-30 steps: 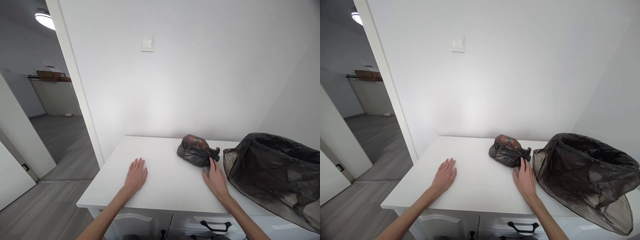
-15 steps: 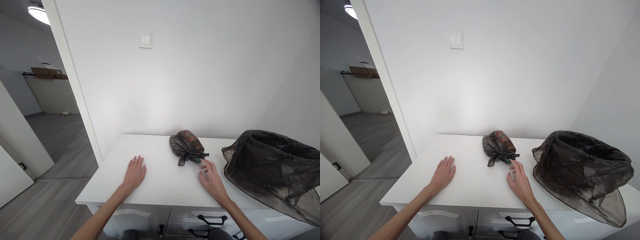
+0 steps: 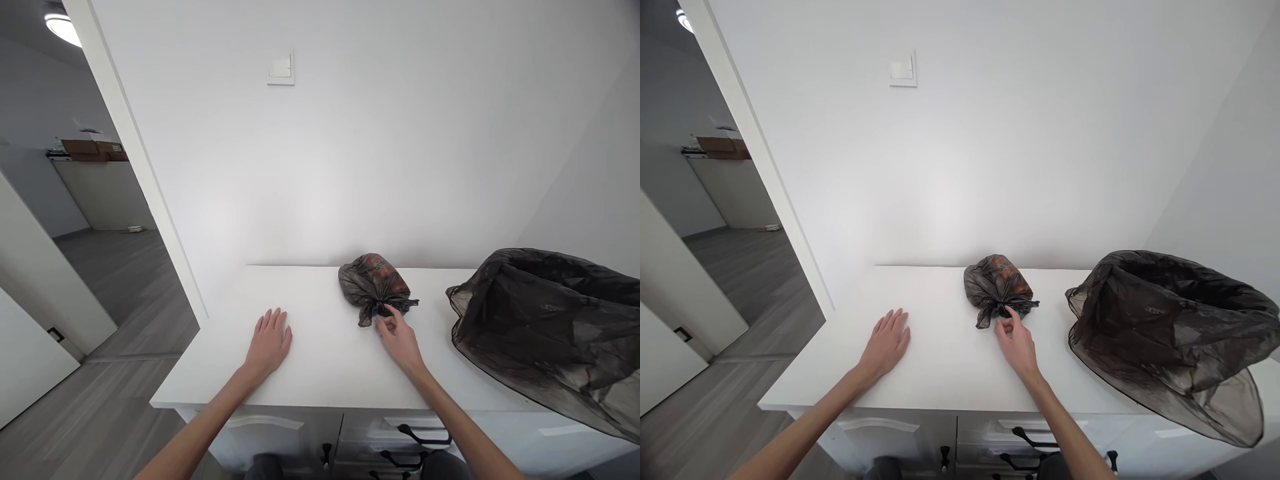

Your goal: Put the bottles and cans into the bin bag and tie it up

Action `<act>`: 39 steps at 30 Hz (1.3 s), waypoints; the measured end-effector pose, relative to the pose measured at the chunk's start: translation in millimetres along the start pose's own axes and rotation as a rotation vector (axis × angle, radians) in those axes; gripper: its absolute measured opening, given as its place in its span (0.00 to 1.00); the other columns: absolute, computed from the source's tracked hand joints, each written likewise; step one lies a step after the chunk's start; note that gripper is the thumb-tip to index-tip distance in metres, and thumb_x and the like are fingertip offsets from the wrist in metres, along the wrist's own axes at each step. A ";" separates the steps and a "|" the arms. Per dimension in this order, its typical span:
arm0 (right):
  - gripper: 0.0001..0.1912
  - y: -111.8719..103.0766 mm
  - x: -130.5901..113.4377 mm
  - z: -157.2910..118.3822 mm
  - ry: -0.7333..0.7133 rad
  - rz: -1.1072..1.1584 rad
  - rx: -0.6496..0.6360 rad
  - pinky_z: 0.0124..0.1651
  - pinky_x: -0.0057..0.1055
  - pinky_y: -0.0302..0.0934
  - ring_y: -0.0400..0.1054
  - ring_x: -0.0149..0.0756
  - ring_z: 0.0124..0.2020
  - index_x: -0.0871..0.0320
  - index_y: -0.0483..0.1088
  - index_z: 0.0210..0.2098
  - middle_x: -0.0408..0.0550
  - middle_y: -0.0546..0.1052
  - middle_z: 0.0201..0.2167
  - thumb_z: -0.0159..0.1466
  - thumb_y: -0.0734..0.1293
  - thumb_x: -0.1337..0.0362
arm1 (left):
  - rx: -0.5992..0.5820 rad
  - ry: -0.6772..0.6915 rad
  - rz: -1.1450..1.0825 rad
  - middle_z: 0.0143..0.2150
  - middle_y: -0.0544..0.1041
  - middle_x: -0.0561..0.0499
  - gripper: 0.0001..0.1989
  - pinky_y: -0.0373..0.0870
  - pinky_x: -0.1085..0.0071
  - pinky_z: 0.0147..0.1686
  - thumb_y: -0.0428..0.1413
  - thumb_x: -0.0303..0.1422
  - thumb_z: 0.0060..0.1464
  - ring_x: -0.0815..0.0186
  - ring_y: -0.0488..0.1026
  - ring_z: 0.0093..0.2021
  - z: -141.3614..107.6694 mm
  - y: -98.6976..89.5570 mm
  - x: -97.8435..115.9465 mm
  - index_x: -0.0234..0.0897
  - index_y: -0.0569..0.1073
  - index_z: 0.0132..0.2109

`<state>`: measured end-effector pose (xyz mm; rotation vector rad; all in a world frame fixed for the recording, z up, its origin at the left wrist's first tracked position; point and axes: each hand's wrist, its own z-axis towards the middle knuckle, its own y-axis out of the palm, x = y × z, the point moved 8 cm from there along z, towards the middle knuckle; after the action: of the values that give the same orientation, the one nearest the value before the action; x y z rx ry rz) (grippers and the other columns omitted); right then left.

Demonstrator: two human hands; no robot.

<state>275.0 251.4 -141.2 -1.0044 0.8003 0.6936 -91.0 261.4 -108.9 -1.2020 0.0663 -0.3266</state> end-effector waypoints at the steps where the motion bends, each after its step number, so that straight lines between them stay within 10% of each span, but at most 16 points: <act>1: 0.30 0.8 0.7 1.2 0.015 0.015 0.006 0.48 0.42 0.67 0.76 0.45 0.39 0.58 0.64 0.63 0.48 0.82 0.36 0.66 0.61 0.47 | 0.000 0.000 0.000 0.72 0.66 0.39 0.26 0.55 0.47 0.71 0.42 0.41 0.70 0.48 0.57 0.74 0.3 0.2 0.2 0.35 0.68 0.67; 16: 0.21 -19.6 -15.4 -13.5 0.033 0.067 0.052 0.38 0.32 0.59 0.67 0.40 0.32 0.51 0.61 0.30 0.43 0.75 0.28 0.62 0.67 0.41 | 0.044 0.070 -0.047 0.64 0.73 0.35 0.21 0.65 0.46 0.65 0.43 0.34 0.67 0.46 0.66 0.68 -1.4 -30.9 31.3 0.32 0.72 0.60; 30: 0.22 -19.3 -47.6 -49.7 -0.111 0.158 -0.231 0.33 0.27 0.53 0.56 0.32 0.28 0.53 0.59 0.25 0.37 0.61 0.23 0.63 0.68 0.45 | 0.125 0.544 -0.291 0.64 0.70 0.43 0.11 0.63 0.50 0.64 0.59 0.30 0.61 0.50 0.60 0.70 46.6 -49.9 225.3 0.42 0.73 0.51; 39: 0.20 -45.3 -52.9 -68.6 -0.093 0.131 -0.213 0.33 0.28 0.53 0.55 0.32 0.28 0.54 0.60 0.24 0.37 0.63 0.22 0.63 0.67 0.49 | 0.239 0.179 -0.455 0.48 0.79 0.45 0.09 0.68 0.54 0.53 0.53 0.40 0.66 0.53 0.74 0.51 109.3 -40.2 177.1 0.43 0.76 0.43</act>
<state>266.0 164.2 -97.9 -1.1098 0.7262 0.9468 93.3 297.2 -10.4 -0.9392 -0.0910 -0.8184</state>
